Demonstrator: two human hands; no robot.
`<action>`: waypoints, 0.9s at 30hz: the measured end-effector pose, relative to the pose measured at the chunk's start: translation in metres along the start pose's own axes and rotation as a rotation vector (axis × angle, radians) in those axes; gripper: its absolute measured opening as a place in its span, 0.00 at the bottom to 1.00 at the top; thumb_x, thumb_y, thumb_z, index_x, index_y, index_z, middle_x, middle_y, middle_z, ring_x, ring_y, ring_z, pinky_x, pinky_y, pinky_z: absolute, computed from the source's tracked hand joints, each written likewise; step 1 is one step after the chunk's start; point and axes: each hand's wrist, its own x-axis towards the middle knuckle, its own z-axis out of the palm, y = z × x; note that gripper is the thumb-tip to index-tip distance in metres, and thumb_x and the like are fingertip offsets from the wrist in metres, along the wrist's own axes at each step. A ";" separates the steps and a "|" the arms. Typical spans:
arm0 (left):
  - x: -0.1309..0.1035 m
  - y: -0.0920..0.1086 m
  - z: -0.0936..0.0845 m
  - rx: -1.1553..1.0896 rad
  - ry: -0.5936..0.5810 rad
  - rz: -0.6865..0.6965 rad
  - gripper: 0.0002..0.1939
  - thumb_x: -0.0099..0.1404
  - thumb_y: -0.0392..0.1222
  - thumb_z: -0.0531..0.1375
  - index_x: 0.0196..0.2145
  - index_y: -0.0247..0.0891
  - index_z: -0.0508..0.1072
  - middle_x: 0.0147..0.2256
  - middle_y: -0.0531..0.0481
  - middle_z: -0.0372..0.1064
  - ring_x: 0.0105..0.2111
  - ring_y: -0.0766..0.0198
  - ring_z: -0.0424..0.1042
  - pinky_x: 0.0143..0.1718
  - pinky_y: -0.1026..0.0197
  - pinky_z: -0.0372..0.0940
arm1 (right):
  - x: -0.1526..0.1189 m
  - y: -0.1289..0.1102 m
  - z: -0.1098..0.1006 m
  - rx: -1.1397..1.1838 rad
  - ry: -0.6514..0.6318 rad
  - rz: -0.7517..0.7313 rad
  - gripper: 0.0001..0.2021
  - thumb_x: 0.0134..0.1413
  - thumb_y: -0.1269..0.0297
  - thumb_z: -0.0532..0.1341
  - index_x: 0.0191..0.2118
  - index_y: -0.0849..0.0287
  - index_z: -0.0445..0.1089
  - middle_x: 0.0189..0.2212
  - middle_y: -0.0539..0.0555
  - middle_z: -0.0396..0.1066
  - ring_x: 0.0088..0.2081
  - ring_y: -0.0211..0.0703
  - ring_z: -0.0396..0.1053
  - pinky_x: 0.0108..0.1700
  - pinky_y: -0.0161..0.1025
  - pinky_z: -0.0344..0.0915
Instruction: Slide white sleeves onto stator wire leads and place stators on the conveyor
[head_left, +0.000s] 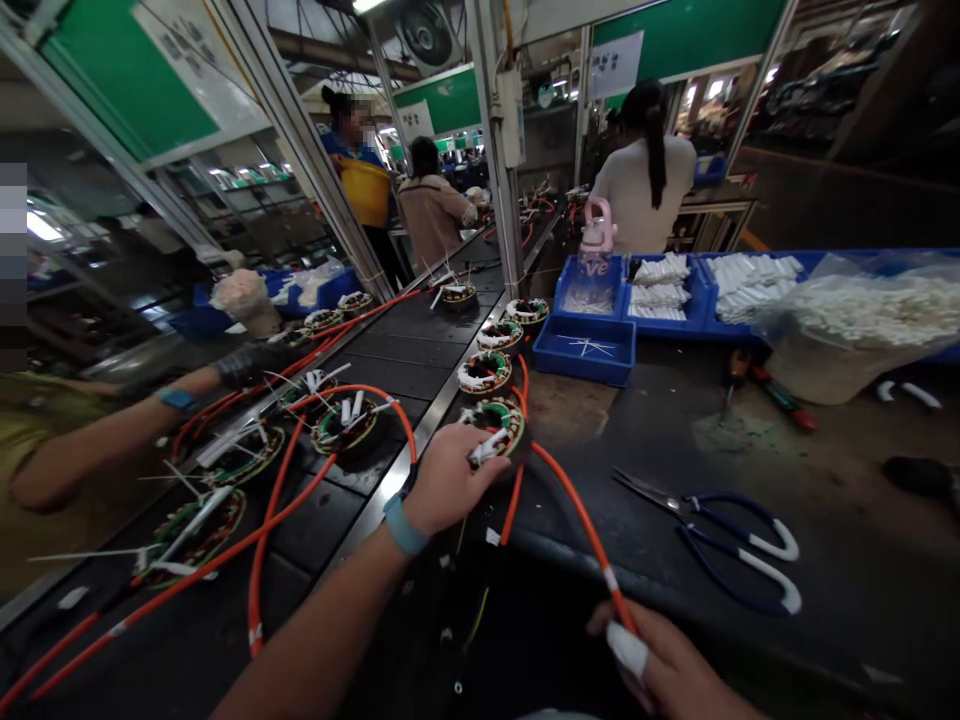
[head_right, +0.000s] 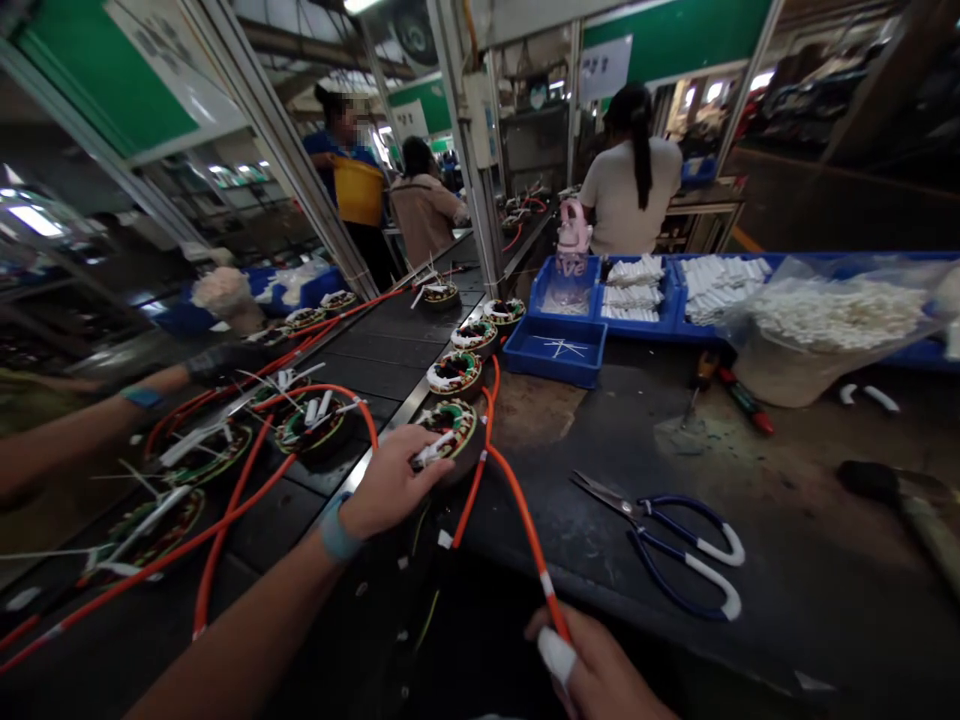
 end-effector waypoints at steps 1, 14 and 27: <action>0.000 -0.011 0.001 0.116 0.014 -0.009 0.13 0.58 0.49 0.60 0.36 0.38 0.74 0.33 0.45 0.71 0.36 0.55 0.67 0.42 0.54 0.59 | 0.015 -0.008 0.003 0.052 0.014 -0.007 0.25 0.54 0.41 0.48 0.41 0.60 0.65 0.16 0.46 0.56 0.19 0.35 0.55 0.24 0.32 0.54; 0.005 -0.091 0.017 0.363 -0.020 0.059 0.15 0.63 0.49 0.54 0.42 0.36 0.69 0.39 0.43 0.67 0.43 0.54 0.64 0.50 0.49 0.56 | 0.062 -0.029 0.044 0.195 -0.074 0.039 0.22 0.49 0.47 0.55 0.42 0.58 0.56 0.25 0.46 0.63 0.23 0.34 0.64 0.25 0.32 0.59; -0.101 -0.037 -0.039 0.651 -0.013 -0.165 0.28 0.57 0.42 0.60 0.56 0.40 0.62 0.54 0.44 0.62 0.53 0.49 0.58 0.57 0.43 0.48 | 0.074 -0.108 0.023 0.846 0.342 -0.279 0.12 0.52 0.53 0.56 0.31 0.57 0.59 0.14 0.40 0.44 0.15 0.29 0.40 0.16 0.28 0.42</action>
